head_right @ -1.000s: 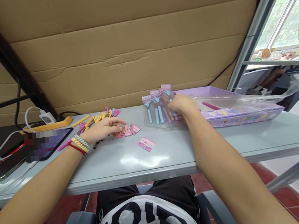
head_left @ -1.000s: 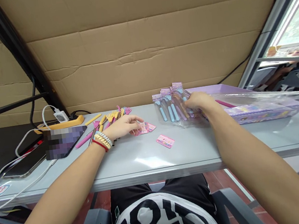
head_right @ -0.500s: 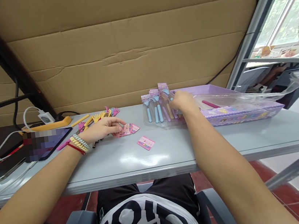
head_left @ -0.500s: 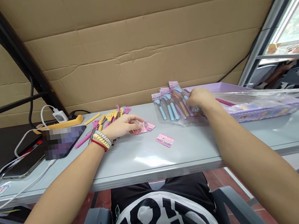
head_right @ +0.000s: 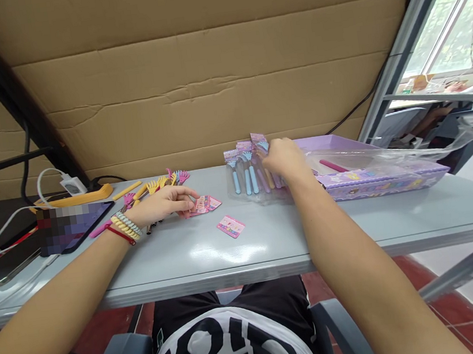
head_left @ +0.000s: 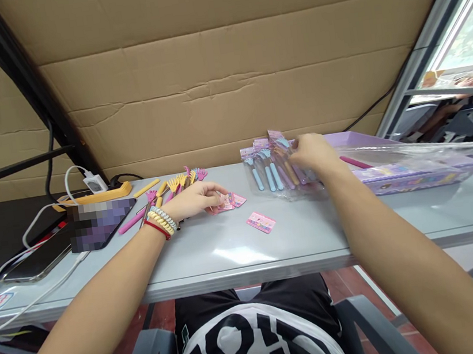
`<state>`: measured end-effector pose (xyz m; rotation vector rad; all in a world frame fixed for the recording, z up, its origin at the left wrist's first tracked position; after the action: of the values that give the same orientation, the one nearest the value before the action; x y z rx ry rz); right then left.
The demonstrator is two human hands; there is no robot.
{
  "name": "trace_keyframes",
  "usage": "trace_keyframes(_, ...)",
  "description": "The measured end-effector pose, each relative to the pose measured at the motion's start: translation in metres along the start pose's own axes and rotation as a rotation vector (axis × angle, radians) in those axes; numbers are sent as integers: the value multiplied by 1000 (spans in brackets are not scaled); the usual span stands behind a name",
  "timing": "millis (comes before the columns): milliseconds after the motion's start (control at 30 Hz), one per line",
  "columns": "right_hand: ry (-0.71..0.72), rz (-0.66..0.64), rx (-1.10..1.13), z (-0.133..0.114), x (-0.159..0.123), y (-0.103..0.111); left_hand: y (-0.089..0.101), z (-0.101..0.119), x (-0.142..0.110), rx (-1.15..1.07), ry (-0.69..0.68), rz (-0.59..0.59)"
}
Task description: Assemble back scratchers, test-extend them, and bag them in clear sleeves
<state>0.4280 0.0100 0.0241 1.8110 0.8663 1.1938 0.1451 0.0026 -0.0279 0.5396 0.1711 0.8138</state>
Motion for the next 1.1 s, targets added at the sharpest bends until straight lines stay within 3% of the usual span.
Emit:
trace_keyframes(67,117,61,168,-13,-5,6,2,1,0,133,-28,45)
trace_keyframes(100,185,15,258,-21,-9,5,4,3,-1,243,-58,86)
trace_keyframes(167,340,-196,378,-40,-19,-6,7,7,-1,492,-138,178)
trace_keyframes(267,531,-440,338,-67,-40,-29,10,9,-1,711,-220,240)
trace_keyframes(400,701,-468,229,-92,-61,-48,8,7,1,787,-227,207)
trace_keyframes(600,642,-500,219,-93,-62,-56,0,4,6,761,-234,189)
trace_keyframes(800,755,-655,206,-95,-69,-62,-6,-6,12,751,-181,120)
trace_keyframes(1100,782,-630,296,-98,-70,-56,-11,-6,12,707,-188,27)
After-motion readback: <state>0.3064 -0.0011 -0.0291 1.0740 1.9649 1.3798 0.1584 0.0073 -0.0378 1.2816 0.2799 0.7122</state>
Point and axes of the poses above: each hand's wrist, its own x-axis towards the middle knuckle, its own y-axis out of the back of the hand, z = x × y, the point moved 5 cm from there along x, towards the middle knuckle, and after that the axes turned 4 degrees about -y, right-handed, at the moved point
